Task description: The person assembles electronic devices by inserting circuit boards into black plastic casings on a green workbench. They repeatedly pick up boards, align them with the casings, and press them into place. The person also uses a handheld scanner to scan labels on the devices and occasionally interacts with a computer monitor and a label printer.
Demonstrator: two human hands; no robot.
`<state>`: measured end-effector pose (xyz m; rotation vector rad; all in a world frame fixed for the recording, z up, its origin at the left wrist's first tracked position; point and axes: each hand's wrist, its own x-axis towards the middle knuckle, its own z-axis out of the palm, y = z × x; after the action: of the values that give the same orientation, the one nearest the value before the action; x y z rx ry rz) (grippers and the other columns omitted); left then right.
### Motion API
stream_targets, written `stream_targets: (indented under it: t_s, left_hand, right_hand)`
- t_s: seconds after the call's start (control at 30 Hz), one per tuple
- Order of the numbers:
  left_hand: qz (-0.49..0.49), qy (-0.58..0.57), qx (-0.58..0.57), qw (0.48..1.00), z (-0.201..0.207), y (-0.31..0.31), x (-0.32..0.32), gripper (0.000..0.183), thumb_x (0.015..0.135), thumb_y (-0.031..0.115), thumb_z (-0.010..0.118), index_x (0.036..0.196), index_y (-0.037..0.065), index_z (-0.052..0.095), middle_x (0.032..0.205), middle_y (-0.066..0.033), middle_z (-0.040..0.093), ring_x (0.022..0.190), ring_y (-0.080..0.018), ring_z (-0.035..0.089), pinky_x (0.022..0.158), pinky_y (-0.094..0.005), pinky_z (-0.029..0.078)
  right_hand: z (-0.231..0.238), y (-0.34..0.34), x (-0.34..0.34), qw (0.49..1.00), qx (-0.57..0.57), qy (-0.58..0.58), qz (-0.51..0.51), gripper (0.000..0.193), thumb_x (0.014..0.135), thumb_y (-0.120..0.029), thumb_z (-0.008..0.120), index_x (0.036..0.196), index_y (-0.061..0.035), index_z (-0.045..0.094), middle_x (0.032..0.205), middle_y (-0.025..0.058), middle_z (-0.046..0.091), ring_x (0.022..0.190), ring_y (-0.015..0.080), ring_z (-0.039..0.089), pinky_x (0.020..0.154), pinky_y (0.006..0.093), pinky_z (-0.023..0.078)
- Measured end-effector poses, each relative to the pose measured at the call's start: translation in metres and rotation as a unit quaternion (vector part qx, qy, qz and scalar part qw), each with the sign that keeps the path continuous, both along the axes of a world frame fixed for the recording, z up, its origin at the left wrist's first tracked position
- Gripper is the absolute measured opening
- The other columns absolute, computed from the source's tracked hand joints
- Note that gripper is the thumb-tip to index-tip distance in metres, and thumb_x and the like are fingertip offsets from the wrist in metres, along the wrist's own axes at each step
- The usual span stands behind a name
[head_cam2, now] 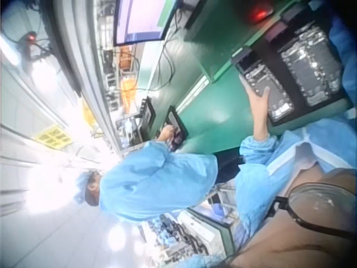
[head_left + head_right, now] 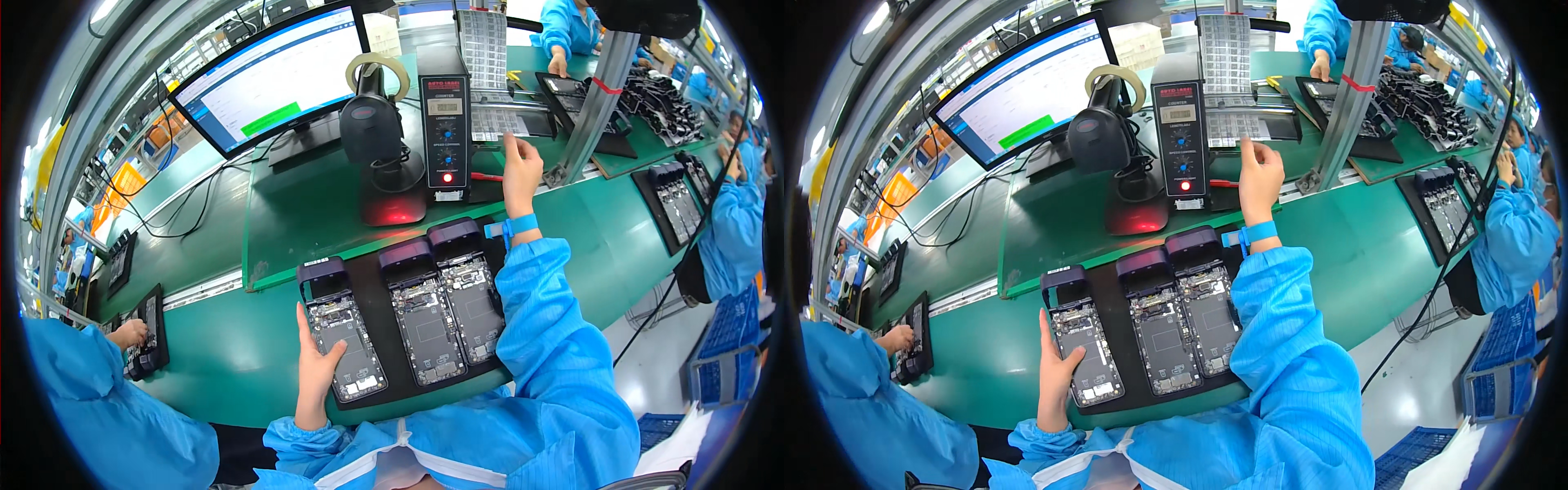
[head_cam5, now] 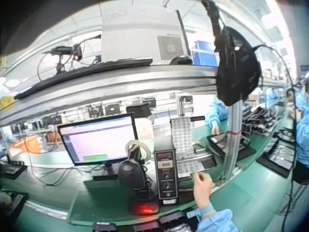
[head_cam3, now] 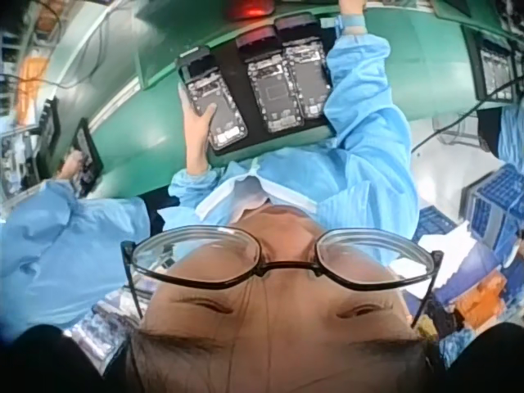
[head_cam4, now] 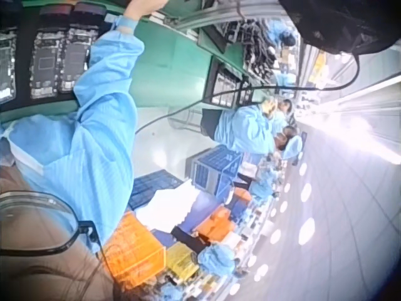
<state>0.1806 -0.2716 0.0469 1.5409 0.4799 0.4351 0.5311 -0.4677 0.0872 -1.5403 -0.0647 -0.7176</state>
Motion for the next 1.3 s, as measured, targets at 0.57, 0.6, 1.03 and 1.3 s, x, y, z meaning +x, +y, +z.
stream_targets:
  t_s: [0.57,0.6,1.03,1.3]
  left_hand:
    - [-0.079,0.026,-0.267,0.96,0.014,-0.058,0.043,0.07,0.075,0.008,0.06,0.132,0.007,0.018,0.13,-0.0165,0.03,0.116,-0.0272,0.036,0.093,-0.0374,0.034]
    - [-0.06,0.04,-0.308,0.949,0.02,-0.056,0.044,0.071,0.076,0.008,0.059,0.132,0.007,0.016,0.13,-0.0175,0.03,0.115,-0.0268,0.037,0.092,-0.0377,0.035]
    - [-0.198,-0.035,-0.486,0.85,0.023,-0.043,0.031,0.045,0.073,-0.008,0.055,0.116,0.003,0.046,0.112,-0.0103,0.053,0.103,-0.0229,0.051,0.09,-0.0371,0.041]
    - [-0.045,-0.18,-0.461,0.868,0.082,-0.001,0.094,0.025,0.084,0.006,0.047,0.107,-0.003,0.049,0.106,-0.0114,0.054,0.099,-0.0209,0.051,0.091,-0.0363,0.039]
  right_hand:
    - [0.004,0.002,0.008,0.992,0.047,0.046,0.111,0.032,0.077,-0.023,0.064,0.085,0.0081,0.063,0.073,0.0054,0.06,0.066,0.0088,0.047,0.06,0.023,0.037]
    - [0.004,0.003,0.007,0.991,0.041,0.058,0.112,0.033,0.077,-0.023,0.064,0.085,0.0081,0.063,0.074,0.0056,0.061,0.067,0.009,0.048,0.061,0.0229,0.038]
    - [0.043,0.05,-0.066,0.966,0.195,0.027,0.166,0.031,0.083,-0.023,0.053,0.057,-0.0059,0.048,0.053,-0.0041,0.04,0.05,0.0052,0.035,0.046,0.0224,0.025]
    - [0.017,0.086,-0.085,0.867,0.09,0.21,0.443,0.018,0.084,-0.019,0.052,0.085,-0.0036,0.061,0.055,-0.0057,0.043,0.047,0.0019,0.034,0.042,0.0181,0.024]
